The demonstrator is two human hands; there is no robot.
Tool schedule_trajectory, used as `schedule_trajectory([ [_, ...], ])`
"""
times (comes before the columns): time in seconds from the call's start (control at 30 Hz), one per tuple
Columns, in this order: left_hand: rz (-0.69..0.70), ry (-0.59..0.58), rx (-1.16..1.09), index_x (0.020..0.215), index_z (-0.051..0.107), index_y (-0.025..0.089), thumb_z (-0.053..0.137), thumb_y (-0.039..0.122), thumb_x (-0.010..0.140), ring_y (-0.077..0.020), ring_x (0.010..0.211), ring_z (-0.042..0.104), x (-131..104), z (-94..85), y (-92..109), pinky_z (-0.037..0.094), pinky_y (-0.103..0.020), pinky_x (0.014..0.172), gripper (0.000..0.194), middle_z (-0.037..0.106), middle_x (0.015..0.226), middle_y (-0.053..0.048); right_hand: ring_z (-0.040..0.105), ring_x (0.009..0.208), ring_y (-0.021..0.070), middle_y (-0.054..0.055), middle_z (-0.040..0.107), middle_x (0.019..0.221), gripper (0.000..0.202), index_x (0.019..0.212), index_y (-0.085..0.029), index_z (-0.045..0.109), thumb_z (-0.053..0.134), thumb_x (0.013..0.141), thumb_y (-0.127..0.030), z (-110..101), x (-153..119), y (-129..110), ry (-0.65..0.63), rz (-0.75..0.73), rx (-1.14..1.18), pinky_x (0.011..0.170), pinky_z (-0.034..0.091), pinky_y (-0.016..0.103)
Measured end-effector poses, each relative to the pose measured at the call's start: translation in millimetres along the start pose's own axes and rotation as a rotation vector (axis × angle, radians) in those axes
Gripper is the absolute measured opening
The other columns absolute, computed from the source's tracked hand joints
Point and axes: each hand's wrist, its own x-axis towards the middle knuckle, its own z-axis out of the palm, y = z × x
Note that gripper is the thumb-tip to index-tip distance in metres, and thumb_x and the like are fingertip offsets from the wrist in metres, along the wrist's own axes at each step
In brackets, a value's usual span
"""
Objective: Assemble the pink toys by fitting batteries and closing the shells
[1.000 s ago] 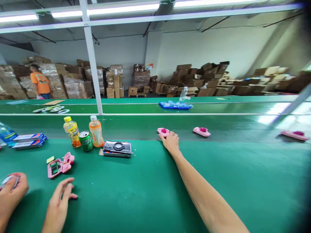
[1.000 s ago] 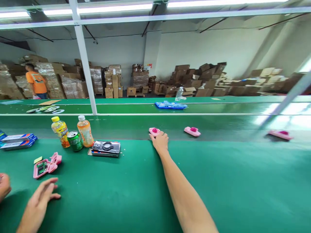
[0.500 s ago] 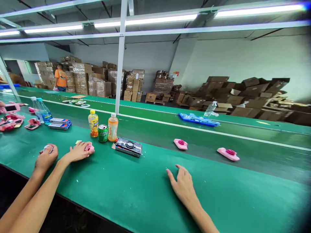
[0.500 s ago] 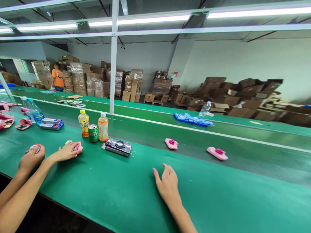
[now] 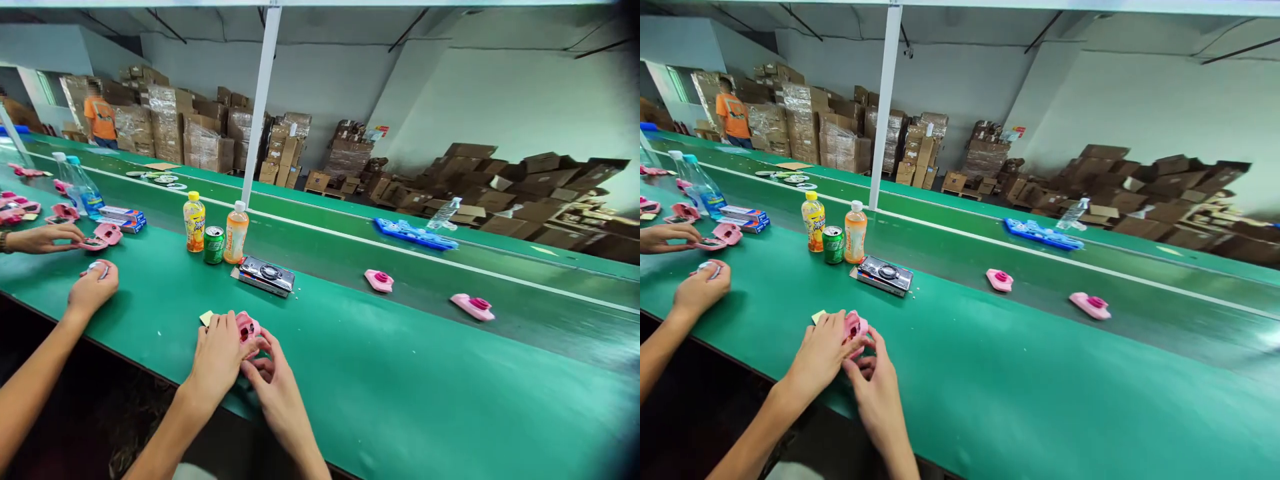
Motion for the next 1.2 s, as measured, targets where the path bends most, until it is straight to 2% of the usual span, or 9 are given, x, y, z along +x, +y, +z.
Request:
schedule_trajectory([
  [0.17,0.118,0.08,-0.393,0.144,0.056,0.016,0.042,0.057,0.102,-0.0367,0.12,0.066,-15,4.3,5,0.052,-0.043,0.091,0.061,0.068,0.133,-0.021,0.07,0.078,0.0211,0.01,0.074,0.102,0.052,0.11,-0.019,0.069,0.072,0.083,-0.064,-50,10,-16,0.006,0.028,0.003,0.064,0.057,0.031],
  [0.27,0.152,0.262,-0.538,0.144,0.059,0.025,0.049,0.049,0.101,-0.0337,0.119,0.067,-16,9.0,-15,0.053,-0.042,0.094,0.051,0.068,0.136,-0.014,0.07,0.081,0.022,0.009,0.074,0.097,0.053,0.11,-0.019,0.069,0.071,0.084,-0.064,-68,13,-20,0.031,0.032,-0.051,0.067,0.057,0.032],
  [0.33,0.149,0.335,-0.453,0.139,0.063,0.025,0.057,0.048,0.095,-0.0368,0.121,0.063,-11,11.8,-34,0.051,-0.047,0.097,0.05,0.068,0.133,-0.013,0.069,0.081,0.0222,0.009,0.073,0.097,0.053,0.113,-0.018,0.069,0.068,0.087,-0.064,-74,15,-20,0.062,0.041,-0.117,0.068,0.057,0.033],
  [0.4,0.149,0.276,-0.299,0.125,0.069,0.025,0.064,0.047,0.087,-0.0383,0.118,0.06,-7,12.3,-50,0.05,-0.051,0.097,0.044,0.068,0.126,-0.013,0.068,0.086,0.0244,0.011,0.073,0.103,0.052,0.117,-0.017,0.069,0.065,0.089,-0.061,-75,16,-19,0.174,-0.012,-0.241,0.07,0.057,0.036],
  [0.53,0.183,0.082,-0.236,0.108,0.068,0.026,0.064,0.04,0.087,-0.0305,0.107,0.06,-3,4.7,-59,0.05,-0.047,0.096,0.026,0.066,0.115,-0.008,0.065,0.102,0.0282,0.013,0.068,0.117,0.033,0.121,-0.022,0.069,0.059,0.098,-0.043,-55,15,-27,0.428,-0.344,-0.532,0.083,0.056,0.042],
  [0.63,0.154,0.014,-0.434,0.113,0.061,0.026,0.061,0.037,0.09,-0.0268,0.102,0.063,-5,-1.2,-50,0.052,-0.042,0.093,0.025,0.068,0.108,-0.006,0.067,0.092,0.024,0.009,0.071,0.108,0.023,0.12,-0.025,0.069,0.054,0.103,-0.03,-28,19,-36,0.186,-0.468,-0.561,0.084,0.055,0.039],
  [0.77,0.072,-0.098,-0.86,0.127,0.052,0.025,0.059,0.034,0.092,-0.0238,0.096,0.071,-6,5.7,-39,0.056,-0.036,0.085,0.037,0.073,0.1,-0.004,0.068,0.091,0.0217,0.006,0.074,0.103,0.018,0.11,-0.023,0.071,0.059,0.099,-0.016,-1,38,-39,-0.089,-0.478,-0.654,0.084,0.052,0.035],
  [0.93,-0.001,-0.102,-1.116,0.127,0.059,0.02,0.064,0.036,0.088,-0.0215,0.091,0.073,-7,21.7,-40,0.058,-0.032,0.079,0.042,0.074,0.111,-0.009,0.068,0.084,0.0185,0.004,0.074,0.091,0.013,0.094,-0.02,0.07,0.061,0.097,-0.011,3,52,-32,-0.122,-0.458,-0.747,0.08,0.049,0.03],
  [1.2,-0.011,-0.105,-0.991,0.135,0.061,0.015,0.06,0.051,0.094,-0.0191,0.084,0.067,-9,15.2,-41,0.054,-0.028,0.075,0.054,0.074,0.101,-0.007,0.063,0.078,0.017,0.002,0.07,0.093,0.012,0.092,-0.02,0.063,0.058,0.099,-0.011,-3,56,-34,-0.222,-0.526,-0.914,0.069,0.043,0.028],
])
